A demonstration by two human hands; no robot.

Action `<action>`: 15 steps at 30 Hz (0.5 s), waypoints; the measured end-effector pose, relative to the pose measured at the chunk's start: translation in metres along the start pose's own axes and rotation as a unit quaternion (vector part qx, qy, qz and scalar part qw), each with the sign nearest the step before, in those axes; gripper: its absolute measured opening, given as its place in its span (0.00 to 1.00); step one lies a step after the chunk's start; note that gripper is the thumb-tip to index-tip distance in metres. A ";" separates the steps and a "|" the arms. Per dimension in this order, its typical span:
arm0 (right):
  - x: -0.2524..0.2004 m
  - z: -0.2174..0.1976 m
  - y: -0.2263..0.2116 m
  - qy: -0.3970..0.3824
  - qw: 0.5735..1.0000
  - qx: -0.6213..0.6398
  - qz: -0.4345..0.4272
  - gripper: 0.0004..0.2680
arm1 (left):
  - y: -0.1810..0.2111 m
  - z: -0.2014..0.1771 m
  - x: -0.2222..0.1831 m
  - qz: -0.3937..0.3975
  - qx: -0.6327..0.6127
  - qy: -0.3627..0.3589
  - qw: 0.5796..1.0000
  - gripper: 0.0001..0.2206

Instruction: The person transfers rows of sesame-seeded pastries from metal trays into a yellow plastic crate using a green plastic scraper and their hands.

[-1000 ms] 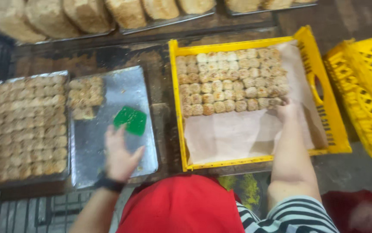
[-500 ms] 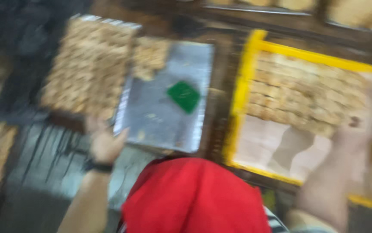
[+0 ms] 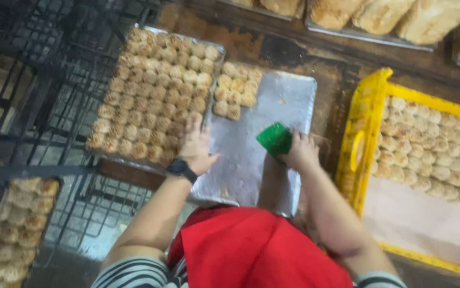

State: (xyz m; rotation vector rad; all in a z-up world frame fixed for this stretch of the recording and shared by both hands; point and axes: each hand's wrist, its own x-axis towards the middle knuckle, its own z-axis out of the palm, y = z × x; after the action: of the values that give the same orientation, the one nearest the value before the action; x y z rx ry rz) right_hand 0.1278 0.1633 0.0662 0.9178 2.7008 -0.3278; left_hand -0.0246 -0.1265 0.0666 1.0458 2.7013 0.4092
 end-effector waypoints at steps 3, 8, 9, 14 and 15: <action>0.000 0.010 -0.018 -0.058 0.995 -0.019 0.077 0.35 | -0.007 0.011 0.051 0.018 0.015 -0.072 0.997 0.53; 0.054 0.041 0.043 -0.032 0.979 0.191 0.055 0.20 | -0.005 0.020 0.147 0.069 0.040 -0.058 0.995 0.58; 0.067 0.048 0.051 0.009 0.952 0.299 0.068 0.15 | -0.005 0.016 0.163 0.075 0.050 -0.053 0.994 0.61; 0.146 0.035 0.057 0.116 0.903 0.382 0.160 0.15 | -0.010 -0.006 0.198 0.078 0.126 -0.152 0.977 0.63; 0.159 0.030 0.050 0.146 0.923 0.331 0.135 0.14 | -0.011 -0.008 0.198 0.092 0.128 -0.154 0.975 0.64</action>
State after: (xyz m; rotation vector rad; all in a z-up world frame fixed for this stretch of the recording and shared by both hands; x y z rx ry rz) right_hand 0.0434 0.2822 -0.0194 1.6115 2.6866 -1.1695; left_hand -0.1767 -0.0006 0.0510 1.3114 2.4312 -0.0755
